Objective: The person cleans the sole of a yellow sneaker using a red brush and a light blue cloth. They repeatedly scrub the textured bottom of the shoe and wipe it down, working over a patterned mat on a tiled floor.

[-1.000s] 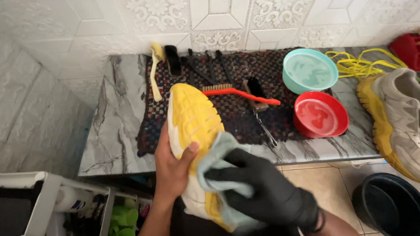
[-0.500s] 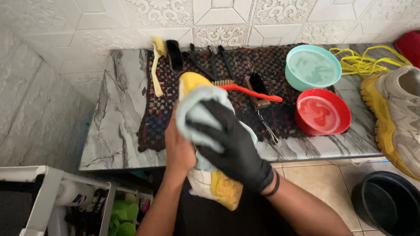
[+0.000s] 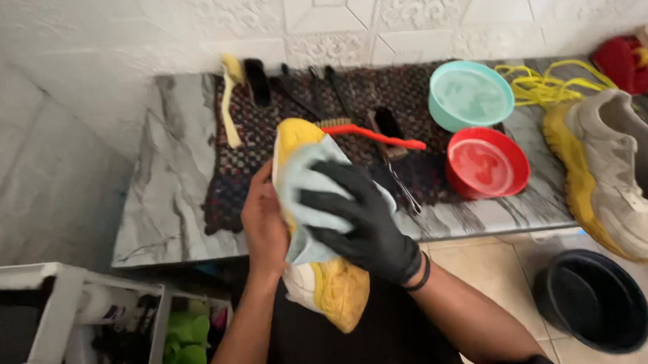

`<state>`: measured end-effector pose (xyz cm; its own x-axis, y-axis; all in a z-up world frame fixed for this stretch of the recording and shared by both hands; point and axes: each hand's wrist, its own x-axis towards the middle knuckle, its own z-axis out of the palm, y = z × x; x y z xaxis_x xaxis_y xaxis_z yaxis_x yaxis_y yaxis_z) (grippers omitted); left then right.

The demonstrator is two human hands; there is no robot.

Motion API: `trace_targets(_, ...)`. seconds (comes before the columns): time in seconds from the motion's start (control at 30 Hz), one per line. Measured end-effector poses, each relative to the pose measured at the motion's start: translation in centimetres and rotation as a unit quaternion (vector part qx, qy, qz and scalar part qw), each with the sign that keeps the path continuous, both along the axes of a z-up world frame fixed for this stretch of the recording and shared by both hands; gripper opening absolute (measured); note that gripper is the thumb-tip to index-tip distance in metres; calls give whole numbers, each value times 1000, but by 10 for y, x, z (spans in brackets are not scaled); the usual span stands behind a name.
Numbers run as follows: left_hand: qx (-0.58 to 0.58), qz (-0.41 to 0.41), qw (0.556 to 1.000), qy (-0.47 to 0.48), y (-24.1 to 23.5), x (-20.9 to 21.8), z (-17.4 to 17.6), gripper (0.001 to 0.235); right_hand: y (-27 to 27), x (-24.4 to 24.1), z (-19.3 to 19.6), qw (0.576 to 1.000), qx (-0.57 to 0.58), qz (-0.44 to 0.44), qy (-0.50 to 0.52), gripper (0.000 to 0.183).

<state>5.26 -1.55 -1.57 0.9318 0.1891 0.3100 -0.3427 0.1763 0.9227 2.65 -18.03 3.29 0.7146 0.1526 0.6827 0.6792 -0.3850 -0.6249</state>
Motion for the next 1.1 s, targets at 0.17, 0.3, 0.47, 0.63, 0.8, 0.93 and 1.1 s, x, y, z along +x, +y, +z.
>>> trace_targets(0.17, 148, -65, 987, 2, 2, -5, 8, 92, 0, 21, 25, 992, -108, -33, 58, 48)
trace_targets(0.3, 160, -58, 984, -56, -4, -11, 5, 121, -14, 36, 26, 987, -69, -8, 144, 46)
trace_targets(0.47, 201, -105, 974, 6, -2, -13, 42, 148, -20, 26, 30, 989, -62, -2, 135, 39)
trace_targets(0.63, 231, -130, 960, 94, 2, -27, 71, 122, -38, 17, 6, 982, -176, 42, 49, 40)
trace_targets(0.8, 49, -185, 980, 60, 10, -26, 34, 117, -60, 34, 19, 950, -305, 57, 29, 31)
trace_targets(0.93, 41, -202, 978, 35, 10, -27, 32, 106, -61, 22, 30, 943, -325, -62, 36, 45)
trace_targets(1.1, 85, -172, 981, -20, 8, -33, 44, 102, -31, 21, 29, 933, -358, 6, -42, 46)
